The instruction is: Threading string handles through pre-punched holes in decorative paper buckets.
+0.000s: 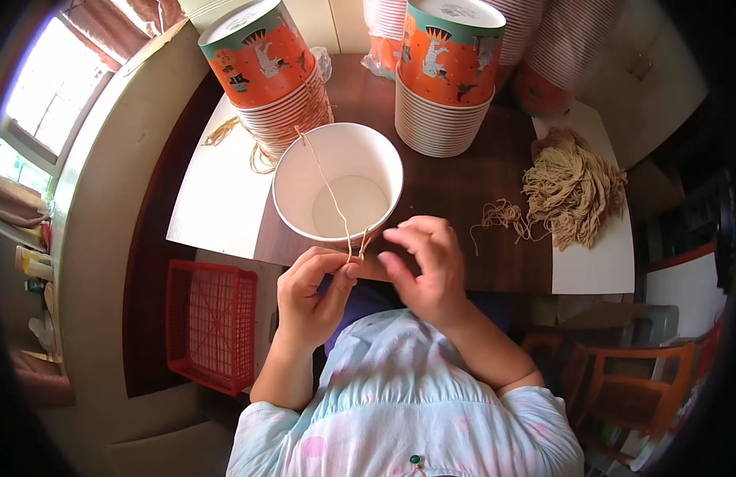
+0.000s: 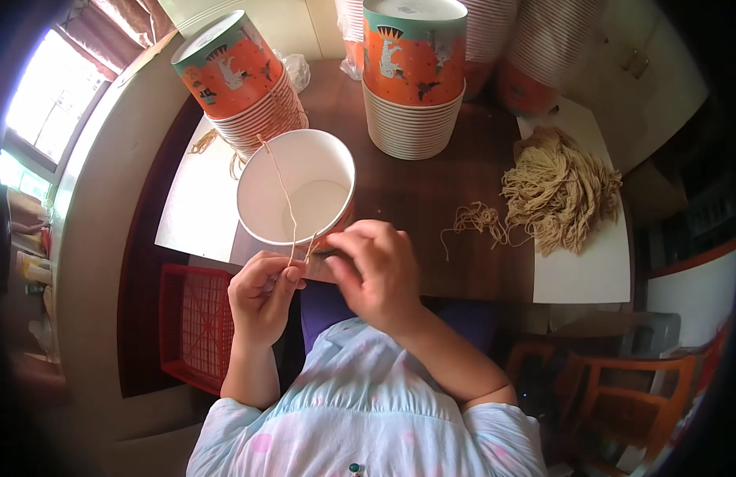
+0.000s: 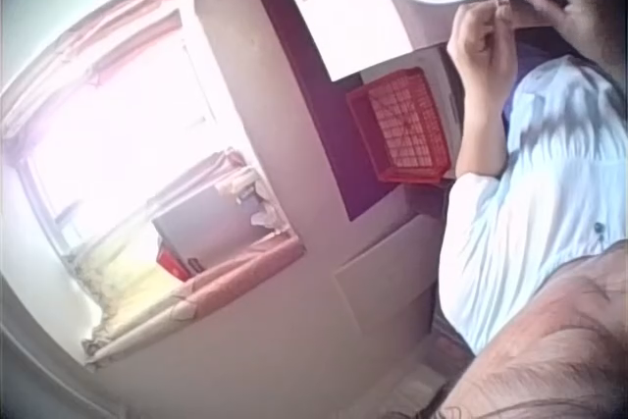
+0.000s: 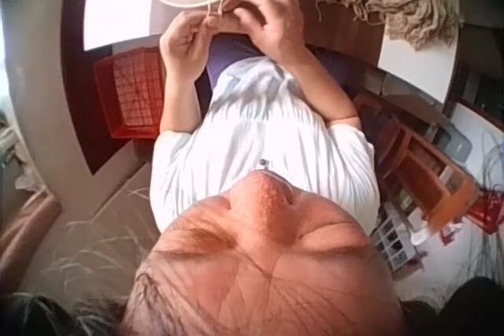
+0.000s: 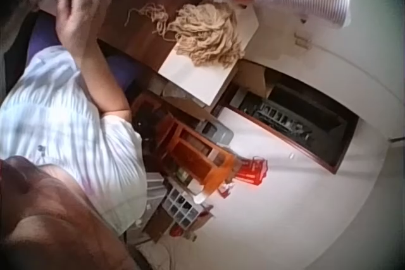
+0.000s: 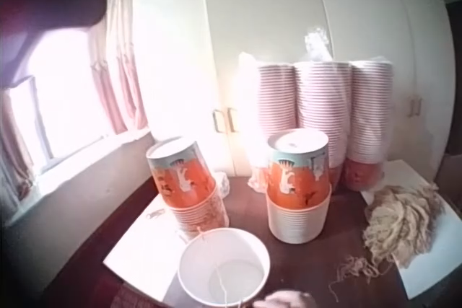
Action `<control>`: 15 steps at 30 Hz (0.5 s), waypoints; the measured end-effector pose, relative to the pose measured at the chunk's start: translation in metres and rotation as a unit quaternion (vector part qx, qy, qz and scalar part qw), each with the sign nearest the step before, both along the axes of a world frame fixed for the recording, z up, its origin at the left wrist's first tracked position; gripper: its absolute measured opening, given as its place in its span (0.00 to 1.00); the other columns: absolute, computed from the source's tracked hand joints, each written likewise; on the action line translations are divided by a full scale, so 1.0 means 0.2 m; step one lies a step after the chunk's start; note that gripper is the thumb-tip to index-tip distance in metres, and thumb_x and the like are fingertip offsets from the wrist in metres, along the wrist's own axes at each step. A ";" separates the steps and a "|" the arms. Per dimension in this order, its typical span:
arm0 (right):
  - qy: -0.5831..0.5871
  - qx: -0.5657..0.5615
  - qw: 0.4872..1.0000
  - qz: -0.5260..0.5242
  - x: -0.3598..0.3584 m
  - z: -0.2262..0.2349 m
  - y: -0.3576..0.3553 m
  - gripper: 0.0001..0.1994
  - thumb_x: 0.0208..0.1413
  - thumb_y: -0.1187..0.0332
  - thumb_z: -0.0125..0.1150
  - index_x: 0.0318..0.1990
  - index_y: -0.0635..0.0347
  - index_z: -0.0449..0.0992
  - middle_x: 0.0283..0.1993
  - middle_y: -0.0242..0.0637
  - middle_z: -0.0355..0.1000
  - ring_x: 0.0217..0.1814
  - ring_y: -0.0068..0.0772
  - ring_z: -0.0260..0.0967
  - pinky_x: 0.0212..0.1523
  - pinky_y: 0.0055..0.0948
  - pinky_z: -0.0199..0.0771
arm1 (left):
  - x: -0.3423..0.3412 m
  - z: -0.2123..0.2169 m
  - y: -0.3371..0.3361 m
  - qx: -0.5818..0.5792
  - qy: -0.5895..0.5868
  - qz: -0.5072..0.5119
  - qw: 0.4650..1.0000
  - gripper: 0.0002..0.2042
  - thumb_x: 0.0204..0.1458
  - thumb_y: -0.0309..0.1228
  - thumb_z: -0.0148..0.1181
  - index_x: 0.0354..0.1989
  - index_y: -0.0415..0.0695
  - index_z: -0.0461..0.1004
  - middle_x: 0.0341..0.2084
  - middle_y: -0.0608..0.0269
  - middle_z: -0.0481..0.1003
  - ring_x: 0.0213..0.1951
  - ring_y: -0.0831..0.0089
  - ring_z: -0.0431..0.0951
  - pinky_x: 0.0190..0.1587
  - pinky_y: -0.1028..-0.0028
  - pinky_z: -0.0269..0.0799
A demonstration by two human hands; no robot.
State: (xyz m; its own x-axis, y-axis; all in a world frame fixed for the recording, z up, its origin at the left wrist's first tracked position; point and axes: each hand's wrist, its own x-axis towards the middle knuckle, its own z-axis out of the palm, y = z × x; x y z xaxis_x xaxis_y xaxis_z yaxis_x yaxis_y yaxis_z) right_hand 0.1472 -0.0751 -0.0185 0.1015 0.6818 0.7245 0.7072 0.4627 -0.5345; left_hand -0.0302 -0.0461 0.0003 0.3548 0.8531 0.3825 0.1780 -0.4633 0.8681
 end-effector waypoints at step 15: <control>-0.070 0.013 0.994 0.079 -0.02 0.01 0.09 0.07 0.42 0.71 0.67 0.29 0.50 0.75 0.33 0.26 0.74 0.29 0.28 0.66 0.36 0.30 0.60 | 0.00 0.13 0.10 -0.093 -0.333 -0.170 0.923 0.06 0.56 0.24 0.56 0.29 0.35 0.71 0.25 0.60 0.69 0.28 0.74 0.67 0.36 0.74 0.64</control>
